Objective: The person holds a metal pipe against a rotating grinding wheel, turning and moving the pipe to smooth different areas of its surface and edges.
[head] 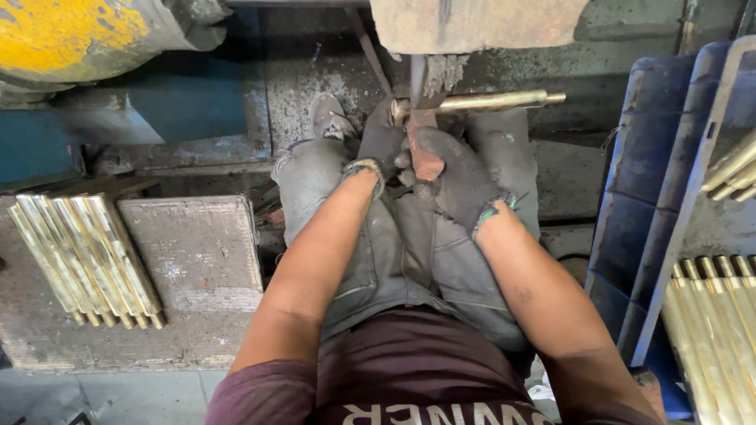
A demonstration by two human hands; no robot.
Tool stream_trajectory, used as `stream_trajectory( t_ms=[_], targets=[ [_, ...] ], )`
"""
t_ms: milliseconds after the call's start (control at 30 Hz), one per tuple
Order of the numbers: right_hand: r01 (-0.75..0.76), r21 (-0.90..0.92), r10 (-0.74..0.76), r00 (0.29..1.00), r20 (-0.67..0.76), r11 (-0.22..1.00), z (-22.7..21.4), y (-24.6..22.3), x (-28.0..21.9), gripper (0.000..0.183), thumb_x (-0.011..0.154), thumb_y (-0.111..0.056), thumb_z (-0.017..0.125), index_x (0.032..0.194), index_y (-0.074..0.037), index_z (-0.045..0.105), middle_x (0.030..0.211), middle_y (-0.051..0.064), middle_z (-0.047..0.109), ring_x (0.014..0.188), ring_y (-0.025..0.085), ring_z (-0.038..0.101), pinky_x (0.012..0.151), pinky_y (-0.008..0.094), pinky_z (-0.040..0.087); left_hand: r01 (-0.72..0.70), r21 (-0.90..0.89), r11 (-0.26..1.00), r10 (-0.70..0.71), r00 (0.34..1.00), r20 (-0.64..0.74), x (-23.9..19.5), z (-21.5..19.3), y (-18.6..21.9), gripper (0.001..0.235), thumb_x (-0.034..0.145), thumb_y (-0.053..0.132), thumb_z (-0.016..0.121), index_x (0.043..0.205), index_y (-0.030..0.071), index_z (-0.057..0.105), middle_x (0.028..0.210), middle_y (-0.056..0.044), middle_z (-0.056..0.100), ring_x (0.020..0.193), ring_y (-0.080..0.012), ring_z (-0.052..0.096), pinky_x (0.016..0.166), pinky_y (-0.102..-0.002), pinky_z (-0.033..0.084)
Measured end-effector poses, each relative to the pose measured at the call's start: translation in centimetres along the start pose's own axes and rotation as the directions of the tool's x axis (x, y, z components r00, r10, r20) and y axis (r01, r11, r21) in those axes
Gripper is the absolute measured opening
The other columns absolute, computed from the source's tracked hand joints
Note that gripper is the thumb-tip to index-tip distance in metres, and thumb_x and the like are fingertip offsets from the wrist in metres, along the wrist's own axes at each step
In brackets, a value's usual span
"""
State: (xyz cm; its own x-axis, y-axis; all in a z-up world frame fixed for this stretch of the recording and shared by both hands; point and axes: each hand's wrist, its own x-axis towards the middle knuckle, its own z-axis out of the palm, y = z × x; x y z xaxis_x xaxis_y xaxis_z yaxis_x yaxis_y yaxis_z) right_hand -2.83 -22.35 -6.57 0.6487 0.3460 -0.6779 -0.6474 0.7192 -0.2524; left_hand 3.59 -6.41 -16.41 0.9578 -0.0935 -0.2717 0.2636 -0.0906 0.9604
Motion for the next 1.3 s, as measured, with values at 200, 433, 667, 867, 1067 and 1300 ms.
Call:
stream_trajectory(
  t_ms=[200,433,667,867,1067,1300],
  targets=[
    [0.076,-0.234,-0.063,0.996,0.064,0.969,4.3,-1.7,-3.5,0.032,0.092,-0.028,0.065,0.113,-0.003,0.066,0.093,0.010,0.069,0.072,0.020,0.070,0.054,0.031,0.052,0.208,-0.153,0.966,-0.194,0.976,0.099,-1.1,-0.8,3.4,0.027,0.091,0.000,0.065,0.118,0.001,0.067,0.100,-0.006,0.071,0.082,-0.0151,0.062,0.071,-0.033,0.052],
    [0.503,-0.561,-0.441,0.861,0.254,0.657,9.0,-4.6,-8.1,0.049,0.087,-0.019,0.069,0.131,-0.005,0.053,0.103,0.010,0.068,0.083,0.017,0.068,0.063,0.030,0.056,-0.094,0.247,0.965,0.058,0.987,0.148,-3.2,-2.2,11.0,0.023,0.084,0.010,0.071,0.107,0.006,0.073,0.094,-0.005,0.075,0.087,-0.0148,0.071,0.082,-0.033,0.055],
    [0.719,-0.638,-0.901,0.424,0.087,0.277,5.2,-7.4,-15.5,0.042,0.085,-0.004,0.068,0.125,-0.004,0.055,0.109,0.005,0.060,0.093,0.014,0.060,0.082,0.029,0.054,-0.094,0.221,0.971,0.077,0.993,0.085,-4.3,-3.5,11.3,0.028,0.082,0.014,0.078,0.105,0.004,0.066,0.096,-0.006,0.072,0.090,-0.0168,0.066,0.083,-0.032,0.051],
    [0.329,-0.914,-0.971,-0.047,0.235,-0.237,-3.2,-14.3,-20.1,0.046,0.087,-0.005,0.077,0.124,-0.004,0.051,0.112,0.005,0.058,0.095,0.014,0.057,0.094,0.030,0.056,-0.114,0.143,0.983,0.100,0.989,0.105,-3.7,-3.1,10.3,0.030,0.081,0.012,0.078,0.107,0.004,0.065,0.098,-0.006,0.071,0.090,-0.0151,0.065,0.082,-0.030,0.052],
    [0.021,-0.965,-0.965,-0.045,0.259,-0.260,-6.1,-18.2,-20.5,0.043,0.081,-0.014,0.075,0.117,-0.001,0.055,0.115,0.012,0.066,0.107,0.025,0.067,0.098,0.040,0.056,-0.178,0.224,0.958,0.158,0.982,0.104,-4.3,-3.8,9.8,0.033,0.081,0.011,0.080,0.109,0.003,0.064,0.097,-0.005,0.068,0.090,-0.0141,0.063,0.082,-0.030,0.051],
    [-0.150,-0.957,-0.961,-0.088,0.262,-0.248,-6.0,-22.5,-15.9,0.050,0.087,-0.035,0.086,0.112,-0.002,0.057,0.103,0.018,0.068,0.097,0.036,0.068,0.089,0.044,0.054,-0.105,0.203,0.974,0.083,0.990,0.114,-4.2,-4.2,9.8,0.034,0.083,0.011,0.078,0.113,0.003,0.063,0.100,-0.005,0.070,0.092,-0.0131,0.065,0.084,-0.030,0.053]
  ],
)
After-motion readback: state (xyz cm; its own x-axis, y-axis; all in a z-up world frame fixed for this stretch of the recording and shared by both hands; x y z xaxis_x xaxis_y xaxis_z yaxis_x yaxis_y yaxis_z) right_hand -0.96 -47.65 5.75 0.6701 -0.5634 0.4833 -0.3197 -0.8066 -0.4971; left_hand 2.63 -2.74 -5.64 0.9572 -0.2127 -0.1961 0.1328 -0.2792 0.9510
